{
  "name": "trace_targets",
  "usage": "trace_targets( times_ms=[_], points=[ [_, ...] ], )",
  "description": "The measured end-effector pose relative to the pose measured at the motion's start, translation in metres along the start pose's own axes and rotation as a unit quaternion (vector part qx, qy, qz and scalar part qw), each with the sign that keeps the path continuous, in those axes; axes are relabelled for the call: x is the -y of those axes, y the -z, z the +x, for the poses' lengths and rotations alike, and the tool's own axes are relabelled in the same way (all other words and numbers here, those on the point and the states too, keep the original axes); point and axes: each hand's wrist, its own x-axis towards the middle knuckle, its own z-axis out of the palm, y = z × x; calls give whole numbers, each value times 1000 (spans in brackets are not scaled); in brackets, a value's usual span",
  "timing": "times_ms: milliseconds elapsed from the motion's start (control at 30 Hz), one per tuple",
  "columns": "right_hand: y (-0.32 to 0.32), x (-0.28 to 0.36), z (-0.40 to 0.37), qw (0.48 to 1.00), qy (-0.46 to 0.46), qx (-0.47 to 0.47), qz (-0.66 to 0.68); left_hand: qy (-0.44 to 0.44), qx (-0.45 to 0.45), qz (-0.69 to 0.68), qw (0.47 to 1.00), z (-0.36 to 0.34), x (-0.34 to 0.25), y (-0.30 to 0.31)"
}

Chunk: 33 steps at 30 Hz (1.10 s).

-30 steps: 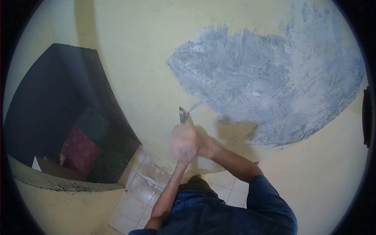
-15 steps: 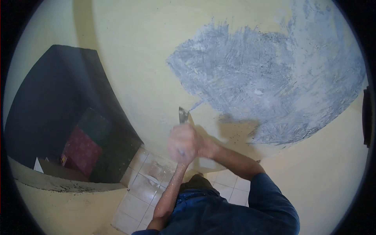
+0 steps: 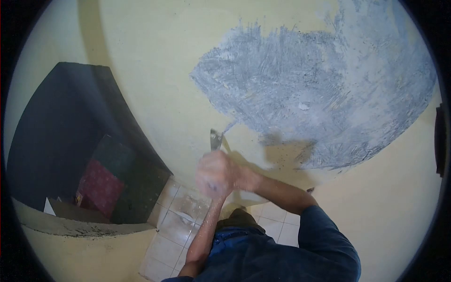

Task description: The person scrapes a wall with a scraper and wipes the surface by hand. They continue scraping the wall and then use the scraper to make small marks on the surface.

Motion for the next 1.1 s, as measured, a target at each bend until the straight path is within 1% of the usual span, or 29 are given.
trace_targets(
  times_ms=[100, 167, 200, 300, 400, 500, 567, 600, 633, 667, 700, 767, 800, 867, 900, 967, 1000, 1033, 1100],
  points=[
    [14, 21, 13, 998, 25, -44, 22, 5, -3, -10, 1000, -2, -2, 1],
    [-3, -3, -3, 998, -11, -55, 31, 12, -4, -9, 1000, 0, 2, -3],
    [-3, -9, 2, 997, -25, -62, 29, 12, -5, -12, 1000, 1, 3, -4],
    [6, 23, 14, 999, 1, -32, 30, 15, -9, -24, 1000, -2, -2, 1],
    [7, 1, 8, 998, -22, -53, -3, 23, -16, -26, 999, -3, -3, 3],
    [-4, 5, 7, 999, 0, -29, 23, 26, -19, -39, 999, 0, -3, 0],
    [12, 13, 11, 999, 8, -36, -8, 31, -18, -56, 998, -2, -7, 2],
    [18, 18, 12, 999, 10, -39, -19, 38, -18, -63, 997, 0, -7, 0],
    [12, 12, 4, 999, -8, -34, 5, 46, -17, -69, 996, 1, -6, -1],
    [3, -2, -8, 999, -24, -32, 28, 55, -17, -80, 995, 3, -5, -5],
    [3, -9, -5, 998, -35, -31, 45, 67, -14, -103, 992, 5, -9, -8],
    [10, 6, -1, 997, 7, -47, 62, 116, -5, -198, 973, 7, -24, -10],
    [13, 21, -2, 995, 19, -53, 79, 158, 1, -268, 950, 11, -36, -12],
    [26, 36, -14, 987, 7, -135, 87, 225, 3, -407, 885, 19, -67, -14],
    [16, 47, -23, 953, -46, -281, 103, 242, -1, -452, 858, 22, -86, -17],
    [1, 62, -41, 884, -92, -435, 142, 229, -14, -496, 838, 21, -120, -26],
    [0, 65, -49, 873, -86, -449, 169, 224, -19, -518, 825, 22, -131, -30],
    [-1, 70, -56, 860, -82, -464, 196, 223, 5, -481, 848, 23, -128, -31],
    [-2, 79, -68, 898, -125, -414, 79, 220, 54, -404, 886, 26, -120, -35]
  ],
)
